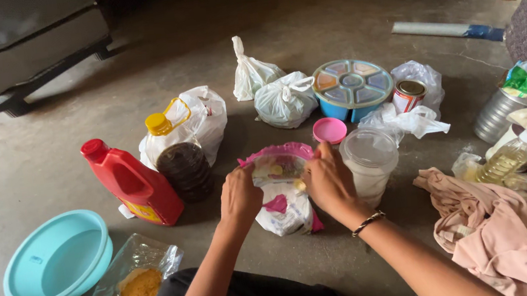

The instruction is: The person scoops white powder from a clear plastic jar using a small spoon and transfers it into a pink plastic bag. The person repeats this scooping and pouring action multiple times while sitting on the floor surrounded by various containers and bags.

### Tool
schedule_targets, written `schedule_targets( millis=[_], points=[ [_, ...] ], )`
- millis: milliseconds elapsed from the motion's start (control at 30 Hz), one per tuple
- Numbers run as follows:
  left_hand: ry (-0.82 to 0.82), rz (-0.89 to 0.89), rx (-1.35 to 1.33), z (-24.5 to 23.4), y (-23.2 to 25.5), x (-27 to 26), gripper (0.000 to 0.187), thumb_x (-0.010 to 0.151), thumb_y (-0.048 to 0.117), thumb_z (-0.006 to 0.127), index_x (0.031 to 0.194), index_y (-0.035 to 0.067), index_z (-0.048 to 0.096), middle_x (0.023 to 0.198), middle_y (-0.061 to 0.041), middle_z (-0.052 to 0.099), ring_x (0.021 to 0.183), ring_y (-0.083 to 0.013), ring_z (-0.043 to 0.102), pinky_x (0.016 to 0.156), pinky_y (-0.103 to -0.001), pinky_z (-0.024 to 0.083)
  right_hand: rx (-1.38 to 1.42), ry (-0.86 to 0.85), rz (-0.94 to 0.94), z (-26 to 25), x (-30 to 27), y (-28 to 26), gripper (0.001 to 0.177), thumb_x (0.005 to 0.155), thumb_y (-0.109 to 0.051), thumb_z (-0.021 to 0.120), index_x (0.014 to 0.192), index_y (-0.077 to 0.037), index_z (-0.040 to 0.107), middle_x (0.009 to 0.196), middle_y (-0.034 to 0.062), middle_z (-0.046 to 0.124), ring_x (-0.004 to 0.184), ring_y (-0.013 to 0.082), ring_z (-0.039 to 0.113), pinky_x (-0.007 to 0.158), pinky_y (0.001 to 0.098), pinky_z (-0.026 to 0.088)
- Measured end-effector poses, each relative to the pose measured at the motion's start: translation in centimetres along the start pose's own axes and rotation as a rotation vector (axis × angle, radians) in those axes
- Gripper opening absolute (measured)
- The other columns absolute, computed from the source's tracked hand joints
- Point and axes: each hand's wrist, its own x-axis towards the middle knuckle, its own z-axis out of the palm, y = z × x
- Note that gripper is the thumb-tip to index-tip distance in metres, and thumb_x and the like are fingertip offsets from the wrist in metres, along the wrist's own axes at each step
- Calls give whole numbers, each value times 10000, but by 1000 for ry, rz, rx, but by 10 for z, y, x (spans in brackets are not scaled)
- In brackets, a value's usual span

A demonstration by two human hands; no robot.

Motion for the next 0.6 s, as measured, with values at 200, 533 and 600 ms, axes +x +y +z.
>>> schedule_targets(
  millis=[200, 533, 600],
  points=[
    [92, 188, -22, 22, 0, 23, 497, 719, -115, 543, 1156, 22, 736, 1128, -254, 699, 1064, -441, 666, 932, -491, 539, -147, -147, -75, -15, 9, -10, 94, 793, -63, 698, 712, -19, 719, 1062, 219, 625, 967, 409, 647, 811, 501, 532],
    [-28, 250, 24, 53, -13, 42, 486, 724, -123, 555, 1143, 47, 731, 1110, -223, 712, 1041, -450, 666, 903, -507, 538, -231, -457, -230, -41, 62, 3, 106, 822, -34, 671, 865, 5, 760, 1084, 235, 687, 989, 400, 694, 816, 485, 575],
    [-47, 287, 37, 65, -4, 38, 416, 763, -101, 563, 1112, 42, 737, 1084, -239, 715, 1039, -462, 660, 906, -526, 532, -355, -432, -308, -42, 73, -5, 122, 812, -21, 682, 901, 28, 751, 1083, 257, 687, 1020, 411, 689, 795, 489, 588]
  ],
)
